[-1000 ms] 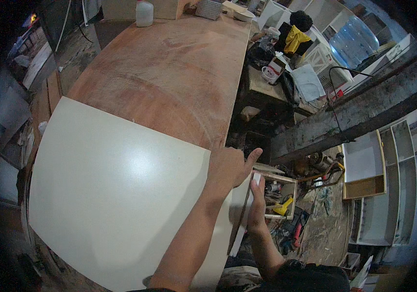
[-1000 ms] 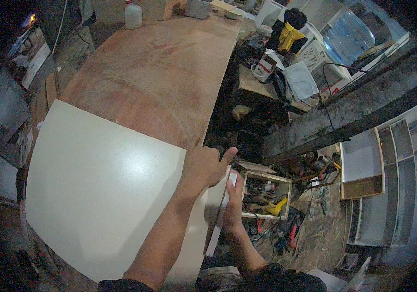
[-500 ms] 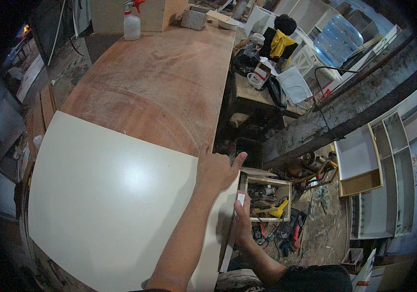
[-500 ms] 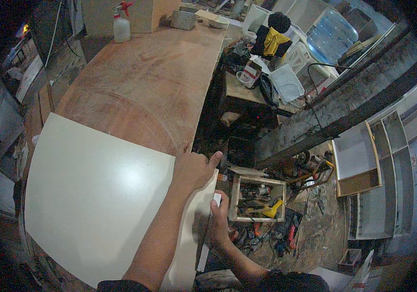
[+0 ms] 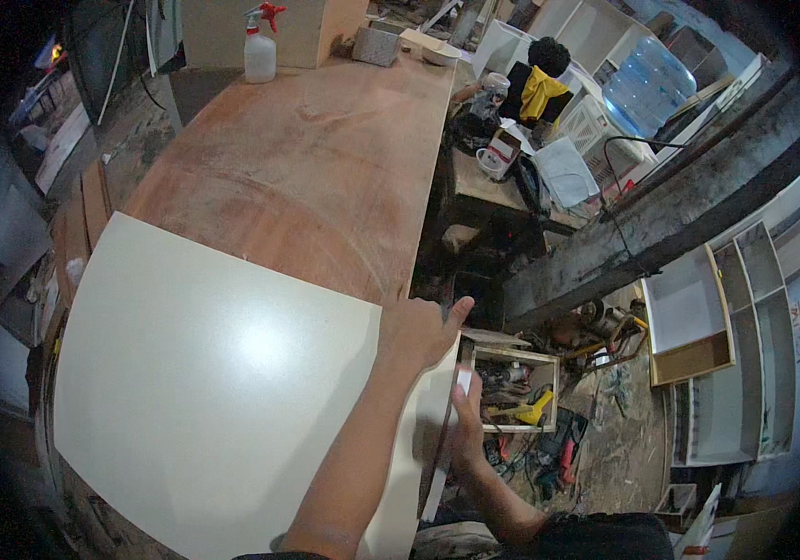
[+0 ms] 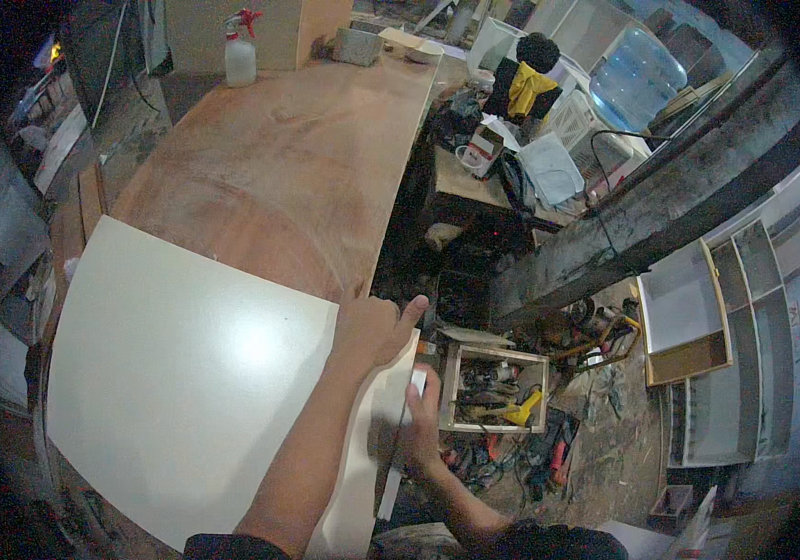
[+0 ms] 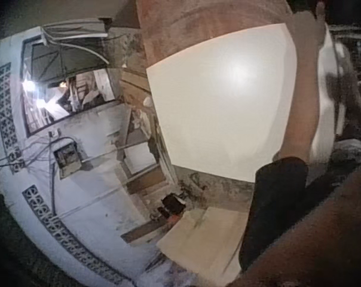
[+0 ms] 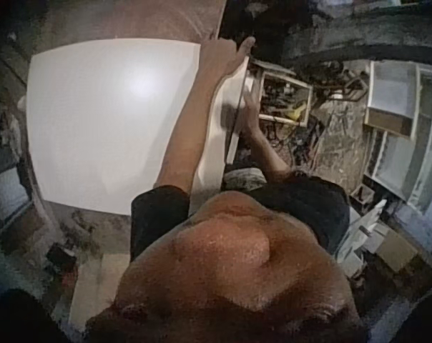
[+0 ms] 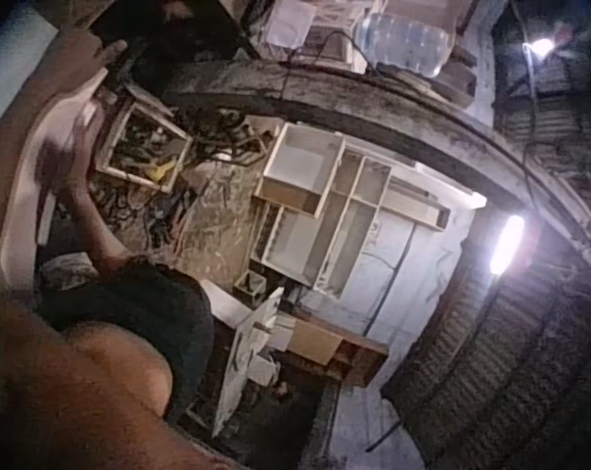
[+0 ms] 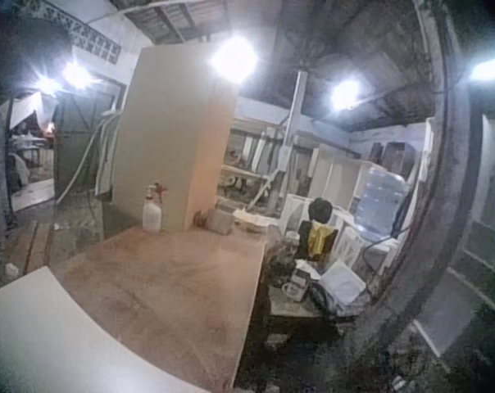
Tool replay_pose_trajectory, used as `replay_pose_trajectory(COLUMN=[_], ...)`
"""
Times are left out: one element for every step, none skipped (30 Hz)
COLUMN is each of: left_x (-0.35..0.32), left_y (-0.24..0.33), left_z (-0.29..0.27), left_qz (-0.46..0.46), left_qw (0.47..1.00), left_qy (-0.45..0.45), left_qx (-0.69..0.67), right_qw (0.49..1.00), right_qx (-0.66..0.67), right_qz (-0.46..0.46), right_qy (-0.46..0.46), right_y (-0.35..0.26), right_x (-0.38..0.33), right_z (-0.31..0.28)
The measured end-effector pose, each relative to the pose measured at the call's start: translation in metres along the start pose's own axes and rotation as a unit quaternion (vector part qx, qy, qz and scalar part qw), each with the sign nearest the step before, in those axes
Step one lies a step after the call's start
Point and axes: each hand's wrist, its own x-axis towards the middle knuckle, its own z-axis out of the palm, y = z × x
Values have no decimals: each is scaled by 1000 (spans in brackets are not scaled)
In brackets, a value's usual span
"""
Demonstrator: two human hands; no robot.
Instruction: The person sands the edges of a white furniture panel using a sanding block, frequently turning the panel to reach different sides.
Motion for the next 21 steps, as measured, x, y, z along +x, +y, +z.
replay_pose_trajectory(left_x=[2,3,2,1,0,-1,-3,3,3,3,4,1,1,0,-4,1,5,2,0,-2,4], left_y=[0,0,-1,-2,-2,-2,-2,3,4,7,9,6,7,8,3,4,4,-3,-7,-11,0], left_z=[7,11,10,8,7,5,3,16,11,5,1,-8,-7,-7,-9,1,9,2,7,10,18], left_qz=[-4,-8,1,10,18,16,13,20,16,11,8,-9,-17,-25,-22,-11,1,-7,-9,-11,0], left_qw=[1000,1000,999,999,998,998,998,999,1000,1000,999,999,999,999,999,1000,999,1000,999,998,999], left_qy=[11,22,34,47,60,58,56,49,19,-12,-44,-37,-34,-32,-22,-18,-14,16,39,62,36], left_qx=[-10,-19,-16,-12,-9,1,11,6,1,-3,-9,-3,-10,-18,-15,-22,-29,-7,0,8,1], right_qw=[1000,999,999,1000,1000,999,999,999,999,999,999,998,999,999,999,1000,1000,999,997,994,996], right_qx=[24,48,33,29,24,20,32,31,42,47,52,67,38,28,25,13,7,40,61,83,88], right_qz=[7,14,22,6,-10,-27,-10,2,15,11,6,4,-13,-16,-12,-9,7,26,48,70,21], right_qy=[1,1,10,10,9,5,2,14,15,7,0,-15,-13,-16,-24,-21,3,-10,-10,-10,-5], right_y=[1,0,-4,-2,4,0,-7,-17,-26,-30,-31,-29,-16,-8,-2,-3,-9,-15,-20,-23,-5], right_x=[-8,-12,-10,2,23,38,48,60,64,62,59,53,46,34,19,8,1,-1,-1,3,28], right_z=[0,1,2,1,-3,0,4,-2,2,2,2,9,4,-2,3,0,-1,12,17,22,-1])
